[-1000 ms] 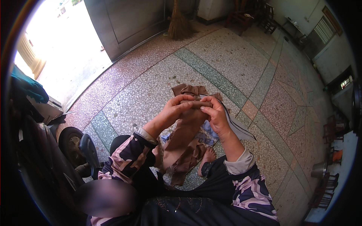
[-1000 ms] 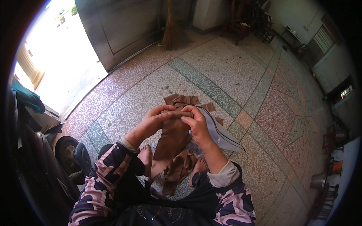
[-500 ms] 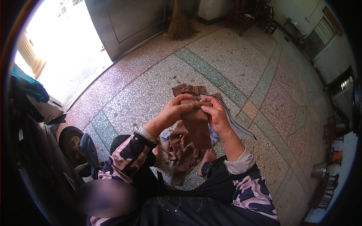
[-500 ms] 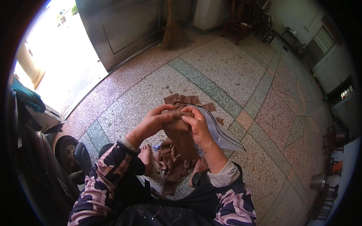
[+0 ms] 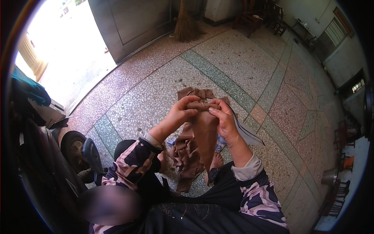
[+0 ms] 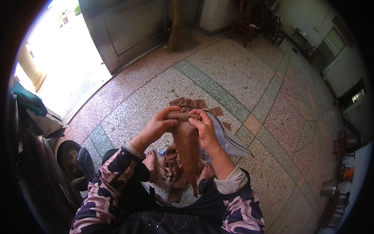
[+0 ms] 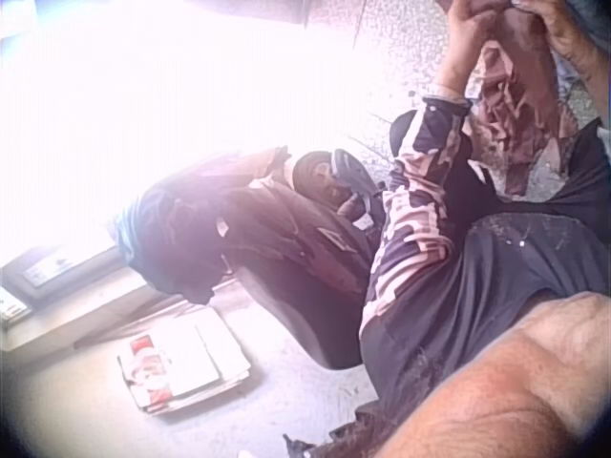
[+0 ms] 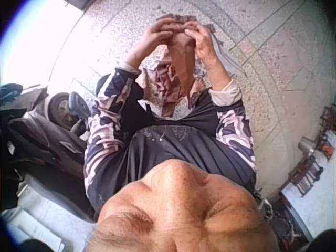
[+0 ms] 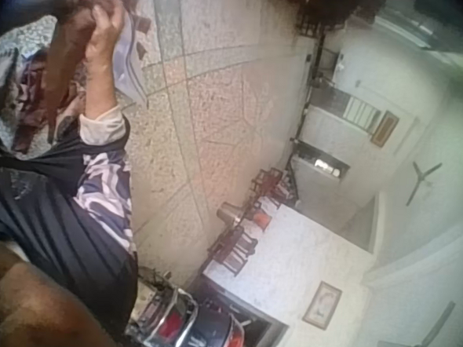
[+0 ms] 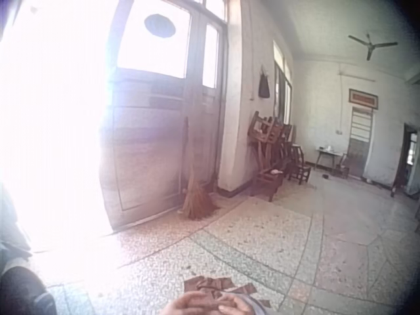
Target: Inspecting and aligning the edges of brown garment pieces.
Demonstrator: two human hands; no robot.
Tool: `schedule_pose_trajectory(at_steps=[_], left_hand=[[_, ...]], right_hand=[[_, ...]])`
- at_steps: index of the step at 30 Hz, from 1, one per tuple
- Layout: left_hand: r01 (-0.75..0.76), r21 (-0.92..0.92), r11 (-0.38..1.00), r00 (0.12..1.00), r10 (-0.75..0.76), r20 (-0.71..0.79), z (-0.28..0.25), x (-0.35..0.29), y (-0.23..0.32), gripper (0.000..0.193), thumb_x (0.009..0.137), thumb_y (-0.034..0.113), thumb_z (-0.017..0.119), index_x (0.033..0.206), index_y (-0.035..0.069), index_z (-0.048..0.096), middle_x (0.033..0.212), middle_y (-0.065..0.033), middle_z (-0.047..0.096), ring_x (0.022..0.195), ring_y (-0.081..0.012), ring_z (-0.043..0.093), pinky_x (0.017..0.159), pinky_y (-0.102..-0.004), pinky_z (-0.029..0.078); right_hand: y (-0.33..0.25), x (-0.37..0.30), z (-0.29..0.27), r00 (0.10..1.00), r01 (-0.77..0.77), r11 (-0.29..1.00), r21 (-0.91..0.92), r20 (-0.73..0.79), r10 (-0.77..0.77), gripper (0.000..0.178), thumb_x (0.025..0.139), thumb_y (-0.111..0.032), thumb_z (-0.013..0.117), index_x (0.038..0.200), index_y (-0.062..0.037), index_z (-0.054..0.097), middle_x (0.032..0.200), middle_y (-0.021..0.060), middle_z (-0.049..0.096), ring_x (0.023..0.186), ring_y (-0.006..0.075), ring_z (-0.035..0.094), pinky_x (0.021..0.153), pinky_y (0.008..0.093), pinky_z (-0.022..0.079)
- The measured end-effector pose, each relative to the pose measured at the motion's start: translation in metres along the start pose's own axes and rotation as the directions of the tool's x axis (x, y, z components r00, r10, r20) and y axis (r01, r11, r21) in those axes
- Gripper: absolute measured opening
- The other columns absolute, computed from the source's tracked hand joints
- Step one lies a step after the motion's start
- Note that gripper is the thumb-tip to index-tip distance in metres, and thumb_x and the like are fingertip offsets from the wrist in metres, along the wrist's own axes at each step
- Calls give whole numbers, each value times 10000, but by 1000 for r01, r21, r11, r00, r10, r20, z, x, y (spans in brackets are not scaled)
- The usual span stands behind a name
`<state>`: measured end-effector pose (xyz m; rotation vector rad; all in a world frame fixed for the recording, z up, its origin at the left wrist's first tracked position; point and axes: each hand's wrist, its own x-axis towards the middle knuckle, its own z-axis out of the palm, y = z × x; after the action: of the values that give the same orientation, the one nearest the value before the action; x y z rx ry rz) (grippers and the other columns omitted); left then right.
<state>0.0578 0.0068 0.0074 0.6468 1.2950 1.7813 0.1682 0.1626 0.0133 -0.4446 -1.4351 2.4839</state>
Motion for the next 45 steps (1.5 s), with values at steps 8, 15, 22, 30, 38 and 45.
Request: schedule_pose_trajectory(at_steps=[8,15,22,30,38,45], left_hand=[[125,-148,981,992,-122,29,-5,2,-1,378,871,87,562,1232,31,466,1036,-35,577,916,-120,567,761,-254,481],[-169,264,950,986,164,43,0,2,0,409,859,88,597,1242,19,470,997,-24,594,903,-88,557,769,-230,466],[67,-50,997,997,-68,-33,4,0,3,371,871,118,598,1217,33,494,997,-30,594,899,-88,566,772,-236,475],[-17,32,999,1000,18,-20,2,3,1,297,879,114,591,1149,4,537,1007,-38,611,885,-89,576,768,-220,473],[-54,60,997,998,55,-25,-5,4,-4,274,879,101,583,1128,3,526,978,-31,613,886,-96,573,773,-237,470],[-59,59,997,996,62,-61,-4,2,5,258,882,103,575,1122,25,523,961,-24,607,864,-92,571,750,-227,468]], right_hand=[[-6,-4,5,999,29,999,-39,35,-27,211,816,-21,556,1026,-46,546,926,12,571,853,75,528,785,223,433],[2,1,-1,998,42,995,-93,-35,-45,159,846,-58,535,1003,-49,555,868,-16,549,768,48,501,689,197,421],[-1,-3,1,998,57,995,-77,8,-56,171,828,-37,513,996,-36,547,914,19,576,811,69,527,728,208,433],[-4,0,-5,993,62,976,-206,-87,-82,204,788,-38,519,990,-34,545,880,19,573,774,67,511,708,205,421],[-10,-3,8,976,216,966,-139,62,-210,168,781,-46,575,941,-59,527,1005,33,508,801,70,485,705,214,412],[-10,3,-9,978,175,975,-136,-85,-188,163,828,-95,569,975,-79,501,901,8,565,757,59,488,681,213,407]])
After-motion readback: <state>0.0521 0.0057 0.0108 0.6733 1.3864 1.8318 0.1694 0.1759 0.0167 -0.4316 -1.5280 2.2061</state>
